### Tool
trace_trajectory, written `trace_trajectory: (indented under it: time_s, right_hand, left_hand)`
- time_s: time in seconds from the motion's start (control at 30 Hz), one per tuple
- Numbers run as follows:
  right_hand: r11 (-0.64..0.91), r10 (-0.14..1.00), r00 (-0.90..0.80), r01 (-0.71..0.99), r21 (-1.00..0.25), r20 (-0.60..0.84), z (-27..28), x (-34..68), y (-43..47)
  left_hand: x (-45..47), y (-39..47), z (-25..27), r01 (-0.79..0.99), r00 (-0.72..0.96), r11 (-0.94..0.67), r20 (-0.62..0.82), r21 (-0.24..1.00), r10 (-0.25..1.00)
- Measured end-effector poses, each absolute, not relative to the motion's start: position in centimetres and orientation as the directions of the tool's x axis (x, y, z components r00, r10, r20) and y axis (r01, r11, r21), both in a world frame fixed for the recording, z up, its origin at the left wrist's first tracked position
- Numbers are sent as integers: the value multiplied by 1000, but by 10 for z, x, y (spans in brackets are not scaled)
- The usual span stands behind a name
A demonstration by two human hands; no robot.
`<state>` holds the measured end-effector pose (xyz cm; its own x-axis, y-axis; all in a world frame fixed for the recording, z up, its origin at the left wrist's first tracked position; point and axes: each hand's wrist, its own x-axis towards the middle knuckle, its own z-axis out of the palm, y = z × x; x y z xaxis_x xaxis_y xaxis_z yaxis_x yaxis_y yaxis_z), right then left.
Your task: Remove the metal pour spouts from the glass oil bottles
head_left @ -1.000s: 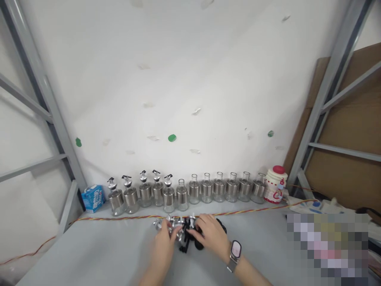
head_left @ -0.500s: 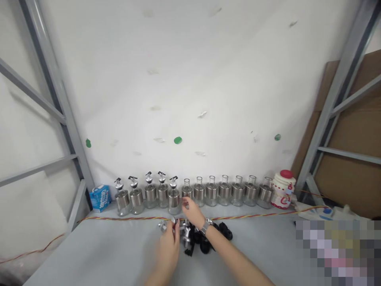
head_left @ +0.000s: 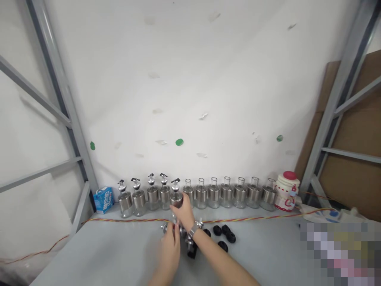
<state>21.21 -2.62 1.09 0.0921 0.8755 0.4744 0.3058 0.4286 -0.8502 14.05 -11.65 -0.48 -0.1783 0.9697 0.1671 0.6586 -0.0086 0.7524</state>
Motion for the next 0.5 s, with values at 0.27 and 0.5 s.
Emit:
trace_trajectory:
  time_s: [0.27,0.5]
  right_hand:
    - [223,952,-172,-174,-959,253,46,281,-108]
    - [-442,711,-695,-327,-836,-104,17,301,-148]
  left_hand:
    - [137,-126,16,233,-337,-162,236,959,911]
    - [144,-125,34,-497,200,117,-18,860,980]
